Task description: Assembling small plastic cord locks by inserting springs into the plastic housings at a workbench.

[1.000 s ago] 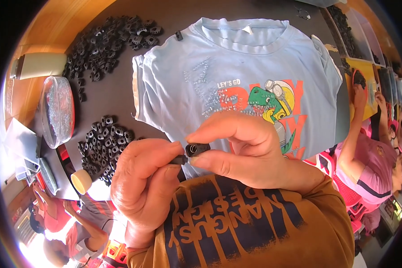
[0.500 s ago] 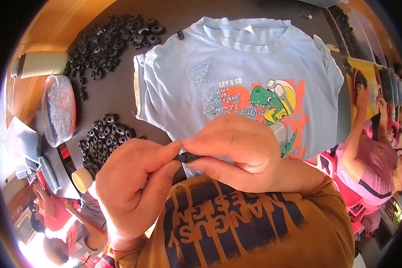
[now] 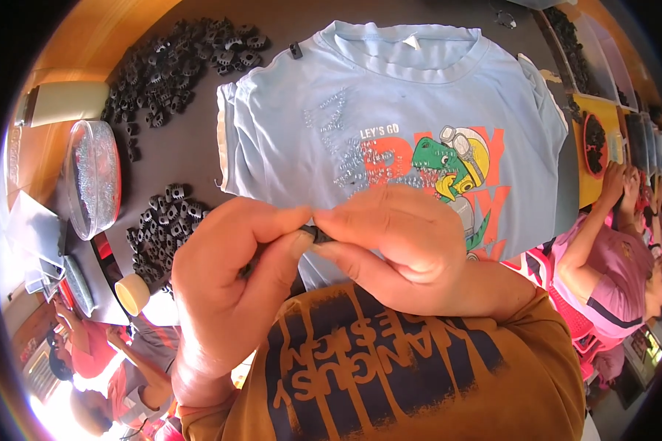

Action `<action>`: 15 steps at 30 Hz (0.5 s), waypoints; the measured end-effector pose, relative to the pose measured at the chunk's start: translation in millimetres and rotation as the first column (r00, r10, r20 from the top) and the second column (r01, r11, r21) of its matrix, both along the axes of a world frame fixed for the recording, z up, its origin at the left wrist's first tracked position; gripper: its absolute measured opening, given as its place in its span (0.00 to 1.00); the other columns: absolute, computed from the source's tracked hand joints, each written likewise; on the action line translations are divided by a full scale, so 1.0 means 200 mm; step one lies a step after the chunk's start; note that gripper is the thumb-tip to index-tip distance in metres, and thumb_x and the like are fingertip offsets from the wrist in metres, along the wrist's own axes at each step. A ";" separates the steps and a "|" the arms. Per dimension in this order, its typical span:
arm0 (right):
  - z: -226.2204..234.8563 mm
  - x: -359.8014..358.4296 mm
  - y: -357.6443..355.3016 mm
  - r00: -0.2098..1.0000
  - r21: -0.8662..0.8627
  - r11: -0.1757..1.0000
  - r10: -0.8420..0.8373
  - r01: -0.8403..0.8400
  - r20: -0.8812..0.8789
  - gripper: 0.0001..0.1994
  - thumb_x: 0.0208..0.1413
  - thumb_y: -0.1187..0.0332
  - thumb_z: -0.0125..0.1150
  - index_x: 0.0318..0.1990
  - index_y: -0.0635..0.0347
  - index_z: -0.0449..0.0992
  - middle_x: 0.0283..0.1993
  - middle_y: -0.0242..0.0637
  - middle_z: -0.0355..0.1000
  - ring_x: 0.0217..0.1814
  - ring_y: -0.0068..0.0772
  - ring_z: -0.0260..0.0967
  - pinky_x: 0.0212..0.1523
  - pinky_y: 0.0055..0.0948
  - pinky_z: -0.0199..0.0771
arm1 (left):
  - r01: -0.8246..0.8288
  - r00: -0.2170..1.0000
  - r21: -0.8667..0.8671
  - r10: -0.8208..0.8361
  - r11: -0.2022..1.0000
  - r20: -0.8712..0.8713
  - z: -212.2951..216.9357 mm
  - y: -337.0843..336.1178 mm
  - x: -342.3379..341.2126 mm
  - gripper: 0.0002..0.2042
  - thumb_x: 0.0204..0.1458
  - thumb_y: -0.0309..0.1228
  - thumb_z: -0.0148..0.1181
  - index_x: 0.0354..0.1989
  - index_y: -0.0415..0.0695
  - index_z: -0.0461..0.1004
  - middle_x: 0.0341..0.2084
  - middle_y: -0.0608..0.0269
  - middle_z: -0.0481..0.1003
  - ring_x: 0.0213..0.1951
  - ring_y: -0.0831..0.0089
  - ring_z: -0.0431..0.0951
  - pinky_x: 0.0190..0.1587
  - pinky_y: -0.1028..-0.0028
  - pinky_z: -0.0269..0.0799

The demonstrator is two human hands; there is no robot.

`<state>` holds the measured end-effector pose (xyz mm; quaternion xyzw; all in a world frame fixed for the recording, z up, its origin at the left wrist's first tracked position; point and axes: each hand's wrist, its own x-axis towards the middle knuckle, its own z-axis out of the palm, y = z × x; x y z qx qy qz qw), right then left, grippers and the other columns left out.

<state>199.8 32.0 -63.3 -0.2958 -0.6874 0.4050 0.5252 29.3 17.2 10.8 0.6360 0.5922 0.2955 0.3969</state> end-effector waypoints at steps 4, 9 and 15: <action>0.01 0.01 0.00 0.998 -0.235 0.971 0.039 -0.049 -0.049 0.11 0.43 0.77 0.68 0.36 0.63 0.77 0.29 0.37 0.74 0.27 0.38 0.72 0.25 0.29 0.68 | -0.130 0.979 -0.184 0.155 0.974 0.129 0.03 0.01 0.04 0.07 0.46 0.16 0.59 0.35 0.34 0.76 0.21 0.63 0.70 0.19 0.78 0.68 0.23 0.80 0.62; 0.02 0.01 0.00 0.996 -0.234 0.970 0.041 -0.059 -0.082 0.11 0.43 0.75 0.69 0.37 0.62 0.77 0.30 0.38 0.75 0.28 0.37 0.72 0.26 0.29 0.68 | -0.042 0.996 -0.001 0.042 0.999 0.072 0.02 -0.01 0.01 0.08 0.48 0.16 0.56 0.38 0.33 0.76 0.22 0.64 0.70 0.18 0.80 0.68 0.22 0.81 0.61; 0.03 0.02 0.00 0.997 -0.219 0.975 0.035 -0.049 -0.069 0.11 0.42 0.75 0.69 0.36 0.62 0.77 0.30 0.38 0.75 0.27 0.38 0.72 0.25 0.30 0.68 | -0.017 0.996 -0.022 0.019 1.000 0.088 0.02 0.01 0.02 0.08 0.47 0.15 0.56 0.36 0.33 0.76 0.22 0.63 0.71 0.19 0.80 0.69 0.22 0.80 0.62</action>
